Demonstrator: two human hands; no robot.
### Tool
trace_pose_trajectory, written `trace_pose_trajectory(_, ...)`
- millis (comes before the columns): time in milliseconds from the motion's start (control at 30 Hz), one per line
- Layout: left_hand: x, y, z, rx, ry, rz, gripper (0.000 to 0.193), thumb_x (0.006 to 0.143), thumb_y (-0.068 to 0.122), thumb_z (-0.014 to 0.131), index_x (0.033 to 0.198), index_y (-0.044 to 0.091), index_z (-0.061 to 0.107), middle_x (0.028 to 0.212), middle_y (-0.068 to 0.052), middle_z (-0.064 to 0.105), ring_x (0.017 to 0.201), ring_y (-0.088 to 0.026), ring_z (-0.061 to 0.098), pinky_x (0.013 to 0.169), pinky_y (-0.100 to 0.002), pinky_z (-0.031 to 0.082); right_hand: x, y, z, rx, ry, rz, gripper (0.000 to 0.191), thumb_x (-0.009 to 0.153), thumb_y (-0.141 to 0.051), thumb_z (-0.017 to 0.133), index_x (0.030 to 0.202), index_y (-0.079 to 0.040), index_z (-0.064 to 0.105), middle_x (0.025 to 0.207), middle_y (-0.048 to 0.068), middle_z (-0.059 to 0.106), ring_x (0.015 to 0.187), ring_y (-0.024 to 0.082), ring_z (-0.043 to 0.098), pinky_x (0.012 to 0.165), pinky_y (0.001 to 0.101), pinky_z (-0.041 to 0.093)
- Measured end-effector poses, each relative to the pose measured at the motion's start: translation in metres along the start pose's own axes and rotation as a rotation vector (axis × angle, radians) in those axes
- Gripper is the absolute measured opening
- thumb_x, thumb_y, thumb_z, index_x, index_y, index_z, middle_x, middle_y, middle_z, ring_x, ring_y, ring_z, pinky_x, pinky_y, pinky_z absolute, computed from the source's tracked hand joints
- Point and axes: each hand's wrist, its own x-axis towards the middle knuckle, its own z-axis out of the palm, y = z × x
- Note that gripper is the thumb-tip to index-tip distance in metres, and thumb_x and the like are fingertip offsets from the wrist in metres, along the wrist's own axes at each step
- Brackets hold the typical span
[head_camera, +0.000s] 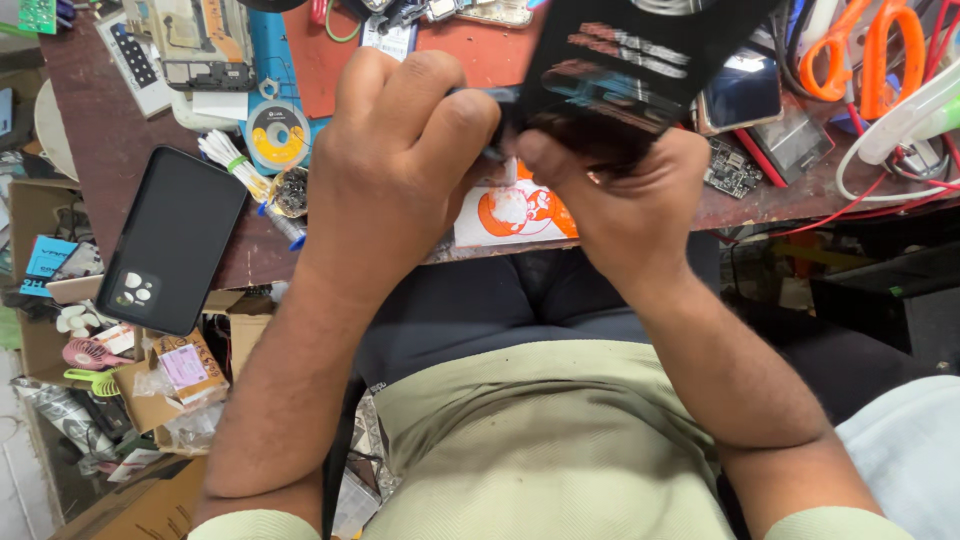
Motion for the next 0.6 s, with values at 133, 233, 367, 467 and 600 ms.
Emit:
trace_pose_trajectory(133, -0.002, -0.001, -0.001, -0.026, 0.003, 0.02, 0.029, 0.091, 0.011, 0.083, 0.108, 0.013, 0.059, 0.109, -0.002, 0.056, 0.095, -0.027, 0.055, 0.072, -0.039, 0.052, 0.005, 0.005, -0.009, 0.192, 0.14, -0.006, 0.011, 0.112, -0.003, 0.077, 0.109, 0.005, 0.071, 0.096, 0.01, 0.073, 0.083, 0.014, 0.068, 0.077, 0.0266, 0.058)
trace_pose_trajectory(233, -0.001, -0.001, -0.001, -0.053, -0.01, 0.008, 0.034, 0.09, 0.013, 0.085, 0.111, 0.013, 0.058, 0.112, -0.002, 0.057, 0.098, -0.028, 0.056, 0.072, -0.039, 0.052, 0.009, 0.006, -0.011, 0.246, 0.196, -0.001, 0.01, 0.113, -0.004, 0.074, 0.112, 0.005, 0.069, 0.1, 0.012, 0.073, 0.086, 0.018, 0.071, 0.078, 0.0299, 0.06)
trace_pose_trajectory(367, 0.002, -0.005, -0.004, -0.148, -0.029, 0.015, 0.043, 0.088, 0.023, 0.088, 0.112, 0.011, 0.055, 0.121, -0.005, 0.058, 0.106, -0.032, 0.057, 0.08, -0.043, 0.053, 0.011, 0.008, -0.013, 0.265, 0.132, 0.021, 0.01, 0.113, -0.004, 0.068, 0.119, 0.004, 0.068, 0.108, 0.012, 0.073, 0.089, 0.017, 0.073, 0.081, 0.0292, 0.062)
trace_pose_trajectory(467, 0.002, -0.009, -0.008, -0.261, -0.04, 0.019, 0.05, 0.087, 0.034, 0.089, 0.111, 0.007, 0.055, 0.124, -0.011, 0.057, 0.109, -0.038, 0.057, 0.081, -0.047, 0.053, 0.013, 0.008, -0.019, 0.183, 0.056, 0.057, 0.011, 0.111, -0.004, 0.068, 0.118, 0.003, 0.065, 0.108, 0.011, 0.072, 0.089, 0.014, 0.072, 0.08, 0.0263, 0.06)
trace_pose_trajectory(600, -0.001, -0.008, -0.008, -0.255, -0.067, -0.029, 0.044, 0.093, 0.033, 0.091, 0.108, 0.008, 0.058, 0.127, -0.01, 0.057, 0.112, -0.037, 0.058, 0.09, -0.047, 0.053, 0.038, 0.001, -0.029, -0.129, 0.074, 0.119, 0.038, 0.093, -0.009, 0.075, 0.124, -0.005, 0.053, 0.105, 0.004, 0.07, 0.089, 0.009, 0.07, 0.078, 0.024, 0.059)
